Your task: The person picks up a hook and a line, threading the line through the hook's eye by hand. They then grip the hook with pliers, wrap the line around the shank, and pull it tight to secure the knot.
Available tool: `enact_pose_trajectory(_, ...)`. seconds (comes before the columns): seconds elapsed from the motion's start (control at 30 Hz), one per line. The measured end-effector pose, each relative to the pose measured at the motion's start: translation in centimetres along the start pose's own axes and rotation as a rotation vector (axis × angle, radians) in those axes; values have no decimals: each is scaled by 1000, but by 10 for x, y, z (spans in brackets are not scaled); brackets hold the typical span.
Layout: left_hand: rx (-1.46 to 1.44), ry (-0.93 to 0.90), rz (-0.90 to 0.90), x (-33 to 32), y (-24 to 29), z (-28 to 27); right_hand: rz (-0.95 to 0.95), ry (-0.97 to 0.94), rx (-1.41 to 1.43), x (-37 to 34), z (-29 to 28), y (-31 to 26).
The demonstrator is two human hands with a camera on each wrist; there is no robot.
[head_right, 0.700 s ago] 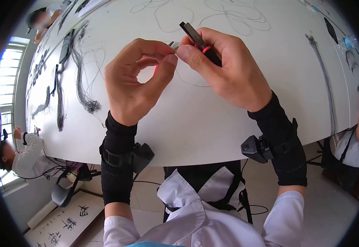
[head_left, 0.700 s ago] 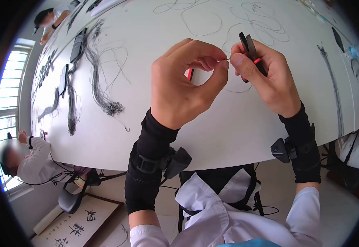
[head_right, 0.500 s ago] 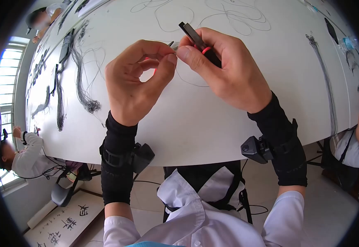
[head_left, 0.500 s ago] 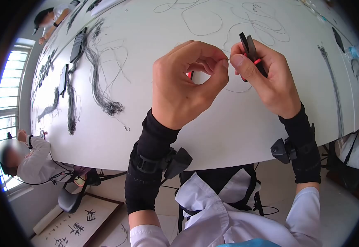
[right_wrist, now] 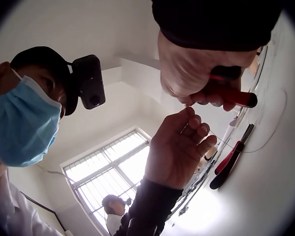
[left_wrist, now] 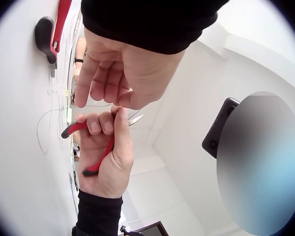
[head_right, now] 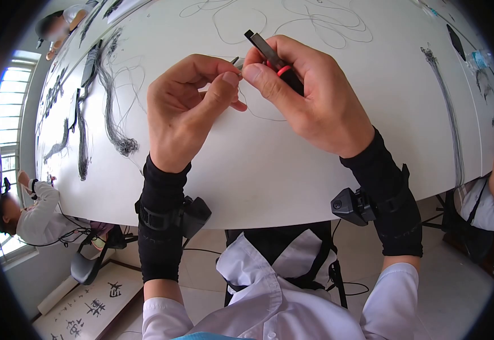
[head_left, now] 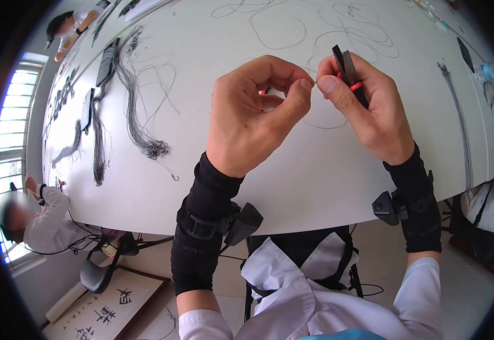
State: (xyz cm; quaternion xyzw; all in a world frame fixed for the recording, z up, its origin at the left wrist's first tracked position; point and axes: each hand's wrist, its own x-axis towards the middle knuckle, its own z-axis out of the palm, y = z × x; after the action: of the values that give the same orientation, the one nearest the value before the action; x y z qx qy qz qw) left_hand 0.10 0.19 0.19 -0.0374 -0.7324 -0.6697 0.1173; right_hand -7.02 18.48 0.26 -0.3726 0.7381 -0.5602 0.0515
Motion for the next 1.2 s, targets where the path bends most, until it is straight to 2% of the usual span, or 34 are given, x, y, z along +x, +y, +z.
enact_pose_trajectory(0.37, 83, 58, 120, -2, 2, 6, 46, 4, 44, -1, 2, 0)
enact_pose_trajectory(0.57, 260, 88, 231, -3, 1, 6, 45, 16, 90, -1, 2, 2)
enact_pose_trajectory(0.87, 256, 73, 157, -2, 3, 3, 53, 41, 116, -1, 1, 2)
enact_pose_trajectory(1.2, 210, 110, 208, -1, -3, 5, 57, 25, 114, 0, 2, 0)
